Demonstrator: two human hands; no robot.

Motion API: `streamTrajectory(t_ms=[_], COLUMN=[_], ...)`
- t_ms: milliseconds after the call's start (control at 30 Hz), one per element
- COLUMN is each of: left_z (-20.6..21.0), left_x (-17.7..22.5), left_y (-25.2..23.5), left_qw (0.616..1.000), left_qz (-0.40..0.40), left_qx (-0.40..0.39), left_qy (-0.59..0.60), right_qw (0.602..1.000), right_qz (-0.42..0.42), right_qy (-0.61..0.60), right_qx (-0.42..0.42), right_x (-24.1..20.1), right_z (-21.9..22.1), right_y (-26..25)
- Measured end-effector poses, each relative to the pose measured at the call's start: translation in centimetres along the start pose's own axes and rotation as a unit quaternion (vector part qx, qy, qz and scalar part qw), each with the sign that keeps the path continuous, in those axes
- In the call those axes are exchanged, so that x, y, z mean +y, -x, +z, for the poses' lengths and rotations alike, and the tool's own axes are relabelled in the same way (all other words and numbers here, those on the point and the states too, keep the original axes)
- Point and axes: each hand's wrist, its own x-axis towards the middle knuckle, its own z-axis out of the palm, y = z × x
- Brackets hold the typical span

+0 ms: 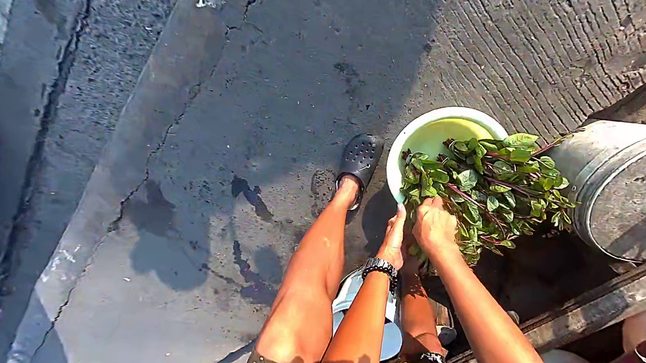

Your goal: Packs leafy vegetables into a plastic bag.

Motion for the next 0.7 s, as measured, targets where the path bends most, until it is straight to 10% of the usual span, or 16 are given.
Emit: streamTrajectory(t_ms=[367,533,700], left_z=[-0.9,-1.0,-1.2], left_x=[0.9,-0.1,-0.4], left_y=[-2.9,-3.2,-3.0], left_qw=[0.989,0.988,0.99], left_qz=[0.04,0.063,0.069], left_qx=[0.014,0.018,0.01], left_qy=[-0.145,-0.138,-0.124], right_qw=[0.967,0.861,0.951], right_qz=[-0.036,-0.142,-0.127], right_qy=[-0.251,-0.292,-0.262], right_qx=[-0.015,0.391,0.107], right_x=[1.8,7.6,11.5], right_z=[3.4,0.8,-1.3], right_y=[2.7,-0.1,-9.1])
